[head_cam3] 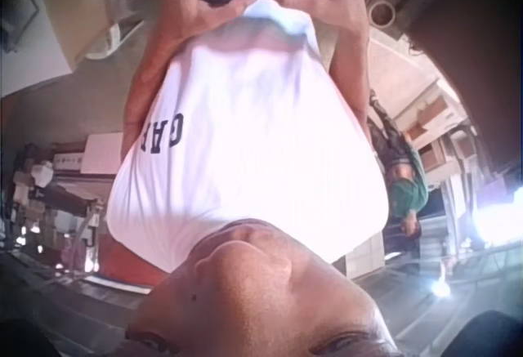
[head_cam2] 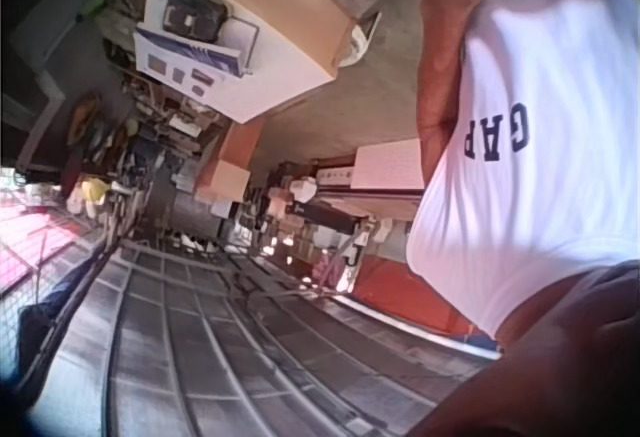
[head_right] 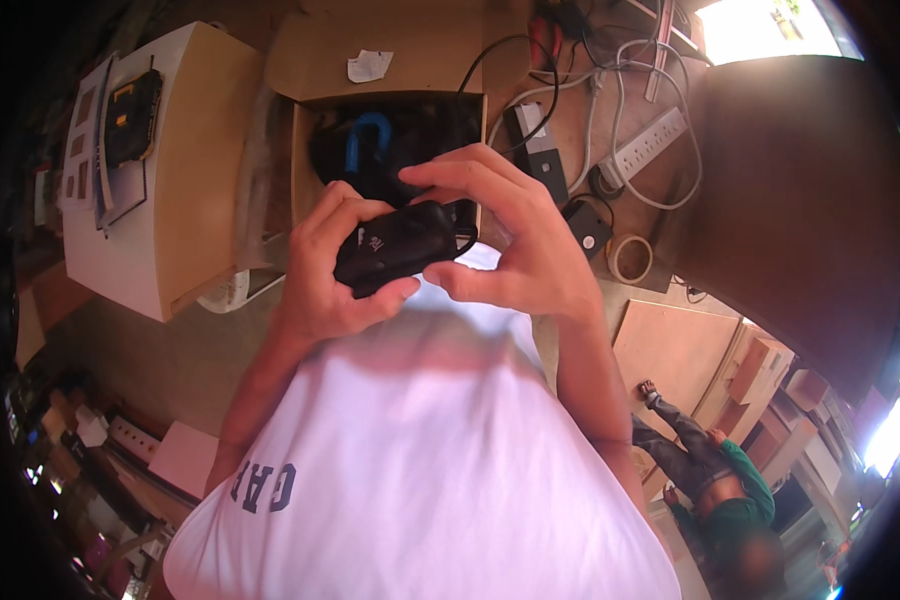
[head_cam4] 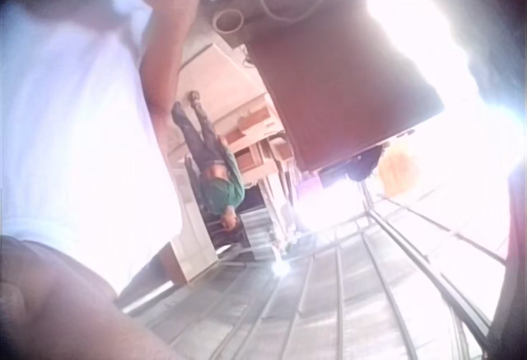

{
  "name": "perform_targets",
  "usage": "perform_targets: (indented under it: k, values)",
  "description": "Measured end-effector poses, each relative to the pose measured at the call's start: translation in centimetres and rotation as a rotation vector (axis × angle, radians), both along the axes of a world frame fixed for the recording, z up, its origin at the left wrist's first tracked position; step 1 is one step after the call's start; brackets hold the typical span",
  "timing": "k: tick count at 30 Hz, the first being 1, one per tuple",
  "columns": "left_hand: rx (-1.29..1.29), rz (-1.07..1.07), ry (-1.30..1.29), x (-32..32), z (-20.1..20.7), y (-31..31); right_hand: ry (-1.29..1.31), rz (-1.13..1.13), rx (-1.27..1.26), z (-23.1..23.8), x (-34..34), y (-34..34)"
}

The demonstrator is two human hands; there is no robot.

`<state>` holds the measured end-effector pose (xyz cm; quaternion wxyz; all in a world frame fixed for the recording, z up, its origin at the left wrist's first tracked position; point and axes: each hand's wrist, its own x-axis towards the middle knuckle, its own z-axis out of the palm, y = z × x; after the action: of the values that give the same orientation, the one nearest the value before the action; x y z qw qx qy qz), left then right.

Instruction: The person assembles a small black electronic device by inserting a battery, connecting a cable, and securing components with tape. They manipulate the device and its parts on a cluttered workbench, repeatedly adjusting the assembly.

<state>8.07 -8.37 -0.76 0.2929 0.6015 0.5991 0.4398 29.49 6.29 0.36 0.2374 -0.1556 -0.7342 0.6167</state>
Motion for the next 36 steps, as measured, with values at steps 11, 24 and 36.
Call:
perform_targets:
  k: [11, 24, 36]
  values:
    - [0.004, -0.286, 0.117, 0.5, -0.1, -0.8, -0.272, 0.145, 0.102, 2.0, 2.4, -1.0]
    - [-0.177, -0.153, 0.09, 1.4, 1.3, -2.6, -0.297, 0.041, 0.071, 1.6, 3.5, -2.3]
    - [-0.218, -0.059, -0.057, 1.9, 0.7, -3.8, -0.217, 0.114, 0.042, 0.5, 3.6, -2.4]
